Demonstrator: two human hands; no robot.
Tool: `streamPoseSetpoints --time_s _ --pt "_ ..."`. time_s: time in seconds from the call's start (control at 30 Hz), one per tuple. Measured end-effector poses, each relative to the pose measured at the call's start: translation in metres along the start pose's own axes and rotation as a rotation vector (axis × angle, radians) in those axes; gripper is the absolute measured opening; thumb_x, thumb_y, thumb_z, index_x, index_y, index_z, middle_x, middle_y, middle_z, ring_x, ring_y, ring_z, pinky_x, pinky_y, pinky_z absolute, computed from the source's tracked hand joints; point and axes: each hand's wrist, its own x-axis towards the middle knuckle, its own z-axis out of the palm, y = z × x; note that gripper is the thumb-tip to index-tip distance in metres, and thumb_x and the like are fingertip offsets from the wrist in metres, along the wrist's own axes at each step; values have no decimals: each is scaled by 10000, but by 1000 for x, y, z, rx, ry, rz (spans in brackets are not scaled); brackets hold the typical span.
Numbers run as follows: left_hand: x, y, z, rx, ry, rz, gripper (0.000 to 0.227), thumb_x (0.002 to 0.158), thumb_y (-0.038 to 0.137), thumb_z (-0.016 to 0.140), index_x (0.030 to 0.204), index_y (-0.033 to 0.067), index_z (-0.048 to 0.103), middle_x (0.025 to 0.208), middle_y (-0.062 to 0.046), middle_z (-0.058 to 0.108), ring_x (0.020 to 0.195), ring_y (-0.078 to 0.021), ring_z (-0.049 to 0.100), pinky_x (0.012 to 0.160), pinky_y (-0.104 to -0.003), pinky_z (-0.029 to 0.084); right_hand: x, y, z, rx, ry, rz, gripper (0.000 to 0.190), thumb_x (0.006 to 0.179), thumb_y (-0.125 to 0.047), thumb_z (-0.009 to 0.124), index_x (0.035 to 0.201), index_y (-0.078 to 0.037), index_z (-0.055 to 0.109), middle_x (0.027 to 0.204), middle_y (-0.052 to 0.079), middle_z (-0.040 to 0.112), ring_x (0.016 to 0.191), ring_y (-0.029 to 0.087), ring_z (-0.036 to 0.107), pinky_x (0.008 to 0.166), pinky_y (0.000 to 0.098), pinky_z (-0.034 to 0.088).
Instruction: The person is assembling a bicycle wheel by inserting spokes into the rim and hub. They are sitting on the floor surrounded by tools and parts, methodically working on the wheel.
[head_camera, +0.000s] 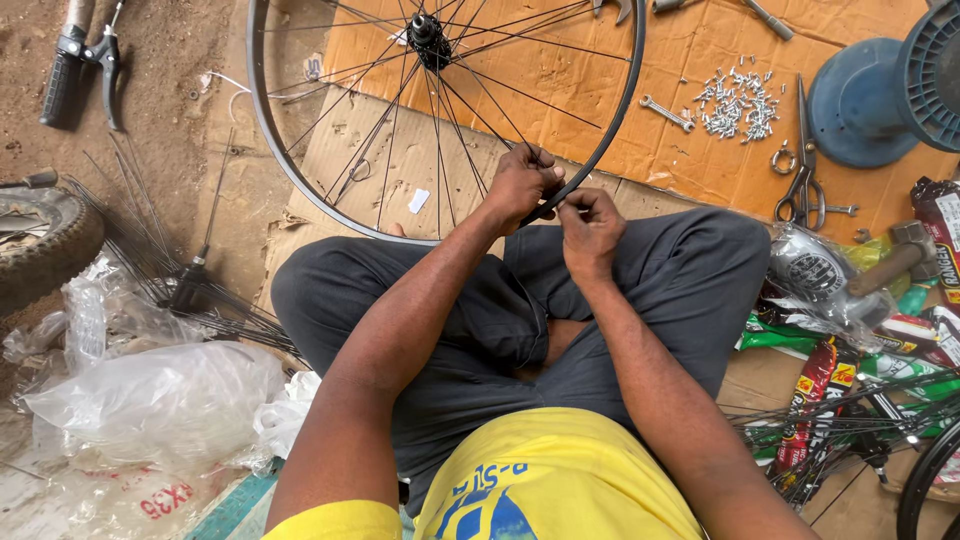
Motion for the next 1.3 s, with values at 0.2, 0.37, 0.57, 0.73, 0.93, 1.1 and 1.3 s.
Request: streamPoseSetpoints --time_s 0.2,0.37,0.57,0.73,0.93,1.1,1.3 --pt "3 1 -5 -28 11 31 223 952 117 678 1049 23 501 799 -103 663 622 -179 679 455 -367 580 6 -3 4 -34 62 -22 75 949 55 684 967 -3 640 873 31 685 720 77 638 628 240 532" --pt "-1 7 -1 -45 -1 45 232 959 126 684 1059 23 501 792 -108 654 620 -169 658 451 -356 560 7 -7 3 -37 22 -40 72 954 58 673 970 -5 641 872 34 677 722 84 638 625 242 523" --pt "-7 11 -1 17 18 29 230 971 142 672 1058 26 494 807 -100 651 631 -155 668 460 -359 580 9 -16 9 -22 50 -40 84 953 54 667 951 -22 631 858 31 670 704 81 646 616 249 556" --pt "-9 15 2 49 10 36 204 990 149 643 1070 30 498 810 -127 653 609 -161 667 472 -345 581 12 -24 4 -267 -16 -204 103 946 61 670 931 -32 629 897 52 674 726 93 659 580 246 538" --pt "-11 18 0 74 5 36 204 994 160 632 1063 19 502 799 -124 640 610 -165 668 466 -335 577 17 -23 2 -286 -15 -161 89 966 17 722 964 -41 654 875 37 693 758 87 711 619 241 607" --pt "-12 15 1 29 -15 46 211 995 157 641 1044 5 503 797 -135 633 618 -174 673 468 -338 567 23 -24 -4 -79 -36 44 120 954 -28 739 1007 -47 633 927 39 684 796 95 700 631 241 615" --pt "-12 17 1 45 32 70 210 984 153 660 1042 14 514 820 -110 615 651 -159 668 500 -343 604 19 -30 0 -211 -45 29 114 976 -97 703 985 12 673 1014 76 610 820 134 705 621 277 654"
